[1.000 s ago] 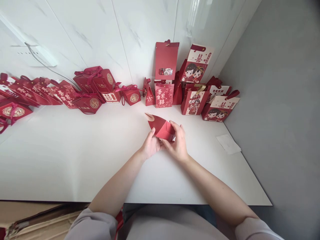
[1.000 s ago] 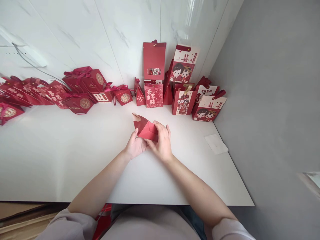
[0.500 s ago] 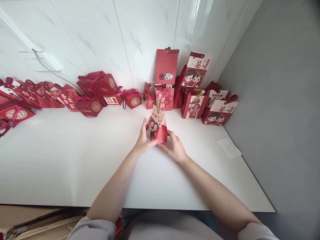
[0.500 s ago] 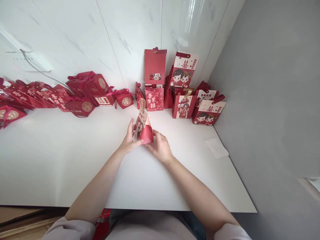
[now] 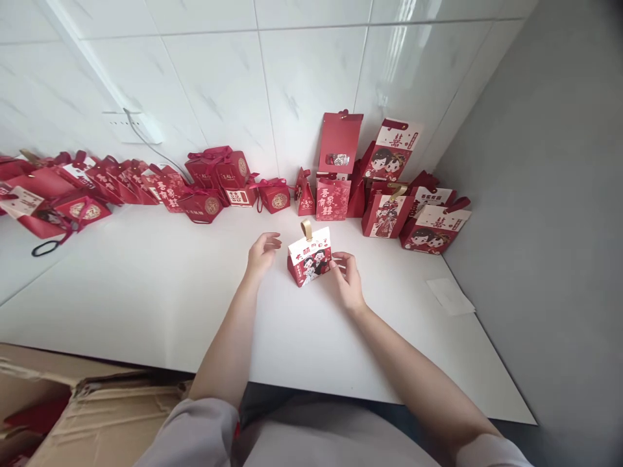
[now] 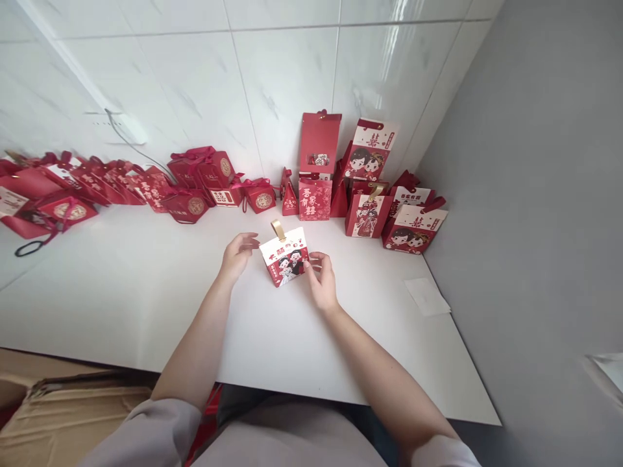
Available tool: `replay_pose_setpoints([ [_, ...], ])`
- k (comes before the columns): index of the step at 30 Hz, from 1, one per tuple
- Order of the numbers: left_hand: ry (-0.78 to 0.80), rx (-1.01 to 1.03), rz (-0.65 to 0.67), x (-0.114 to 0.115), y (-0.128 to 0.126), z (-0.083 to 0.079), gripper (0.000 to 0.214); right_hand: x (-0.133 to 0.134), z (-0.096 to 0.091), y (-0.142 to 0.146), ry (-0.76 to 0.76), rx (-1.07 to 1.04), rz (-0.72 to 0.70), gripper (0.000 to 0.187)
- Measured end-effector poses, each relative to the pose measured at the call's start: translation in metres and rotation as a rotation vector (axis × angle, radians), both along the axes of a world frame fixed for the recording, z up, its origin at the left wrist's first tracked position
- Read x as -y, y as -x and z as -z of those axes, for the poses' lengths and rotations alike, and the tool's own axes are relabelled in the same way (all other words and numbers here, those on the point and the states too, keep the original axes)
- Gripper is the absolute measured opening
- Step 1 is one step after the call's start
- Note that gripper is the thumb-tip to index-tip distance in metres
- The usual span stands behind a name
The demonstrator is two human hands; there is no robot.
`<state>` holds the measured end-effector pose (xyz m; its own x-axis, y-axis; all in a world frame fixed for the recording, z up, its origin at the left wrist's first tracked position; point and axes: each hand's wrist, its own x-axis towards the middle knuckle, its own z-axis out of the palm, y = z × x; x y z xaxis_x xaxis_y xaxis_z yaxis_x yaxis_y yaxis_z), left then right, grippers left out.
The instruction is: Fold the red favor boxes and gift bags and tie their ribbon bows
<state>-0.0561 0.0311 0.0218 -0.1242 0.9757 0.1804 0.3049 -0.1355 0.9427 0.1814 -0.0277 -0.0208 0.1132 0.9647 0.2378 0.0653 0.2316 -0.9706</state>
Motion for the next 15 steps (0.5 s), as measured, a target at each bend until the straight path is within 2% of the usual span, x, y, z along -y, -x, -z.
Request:
replay_pose_setpoints([
  [4, -0.056, -0.021, -0.055, 0.009, 0.007, -0.028, 0.037, 0.008, -0.001, 0.004, 0.085, -0.025, -0.144, 0.046],
  [7, -0.082, -0.080, -0.082, 0.013, 0.019, -0.057, 0.032, 0.017, -0.004, 0.006, 0.142, -0.045, -0.251, 0.051],
  [9, -0.062, -0.176, -0.117, 0.016, 0.028, -0.079, 0.036, 0.020, -0.006, 0.006, 0.155, -0.067, -0.252, 0.056],
  [12, 0.112, -0.333, -0.103, 0.029, 0.030, -0.110, 0.052, 0.018, -0.004, 0.003, 0.163, -0.102, -0.212, 0.054],
  [15, 0.308, -0.452, 0.053, 0.053, 0.010, -0.132, 0.062, 0.008, 0.004, -0.002, 0.198, -0.137, -0.187, 0.055],
])
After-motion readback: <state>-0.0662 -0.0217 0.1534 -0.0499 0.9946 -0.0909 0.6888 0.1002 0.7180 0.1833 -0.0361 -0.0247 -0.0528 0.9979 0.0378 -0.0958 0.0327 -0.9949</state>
